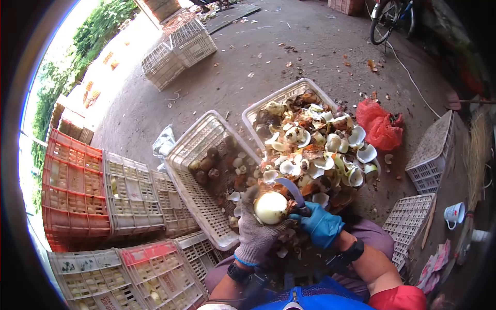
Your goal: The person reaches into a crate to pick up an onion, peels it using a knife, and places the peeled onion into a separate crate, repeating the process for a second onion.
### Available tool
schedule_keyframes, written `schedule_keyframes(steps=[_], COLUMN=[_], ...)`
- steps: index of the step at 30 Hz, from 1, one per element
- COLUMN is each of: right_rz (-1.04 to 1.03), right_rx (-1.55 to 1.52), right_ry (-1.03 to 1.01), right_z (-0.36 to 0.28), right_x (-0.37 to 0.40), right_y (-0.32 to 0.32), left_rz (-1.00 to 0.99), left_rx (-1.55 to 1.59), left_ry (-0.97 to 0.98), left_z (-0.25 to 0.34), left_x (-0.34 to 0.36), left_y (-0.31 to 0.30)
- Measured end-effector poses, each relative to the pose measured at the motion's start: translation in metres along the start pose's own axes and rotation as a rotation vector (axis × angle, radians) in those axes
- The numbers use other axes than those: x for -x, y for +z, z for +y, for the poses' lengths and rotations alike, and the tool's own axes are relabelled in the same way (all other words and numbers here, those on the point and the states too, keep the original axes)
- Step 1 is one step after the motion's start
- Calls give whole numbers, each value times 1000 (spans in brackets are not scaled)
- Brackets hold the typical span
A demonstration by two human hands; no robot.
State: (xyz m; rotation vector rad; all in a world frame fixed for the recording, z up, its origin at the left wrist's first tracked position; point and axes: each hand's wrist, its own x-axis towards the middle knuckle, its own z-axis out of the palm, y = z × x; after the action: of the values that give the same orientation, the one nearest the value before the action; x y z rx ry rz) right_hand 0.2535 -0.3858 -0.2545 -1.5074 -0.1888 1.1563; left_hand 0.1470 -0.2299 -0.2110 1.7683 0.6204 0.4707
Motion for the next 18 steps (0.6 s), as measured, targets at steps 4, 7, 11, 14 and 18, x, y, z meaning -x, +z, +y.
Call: schedule_keyframes(steps=[4, 7, 11, 14, 18], right_rz=[-69, -36, 63, 67, 319], right_rx=[-7, -124, -162, -202, 174], right_ry=[-62, -25, -163, -231, -431], right_z=[-36, -67, -52, -60, -47], right_x=[21, 28, 18, 20, 9], right_y=[-5, -5, 1, 1, -5], left_rz=[-45, -36, -133, -307, -348], left_rx=[-172, -133, 164, 543, 1104], left_ry=[-21, 21, -169, -410, -602], left_z=[1, 5, 2, 0, -29], left_x=[-2, -5, -7, -7, 2], left_y=[-3, -5, -2, -7, -7])
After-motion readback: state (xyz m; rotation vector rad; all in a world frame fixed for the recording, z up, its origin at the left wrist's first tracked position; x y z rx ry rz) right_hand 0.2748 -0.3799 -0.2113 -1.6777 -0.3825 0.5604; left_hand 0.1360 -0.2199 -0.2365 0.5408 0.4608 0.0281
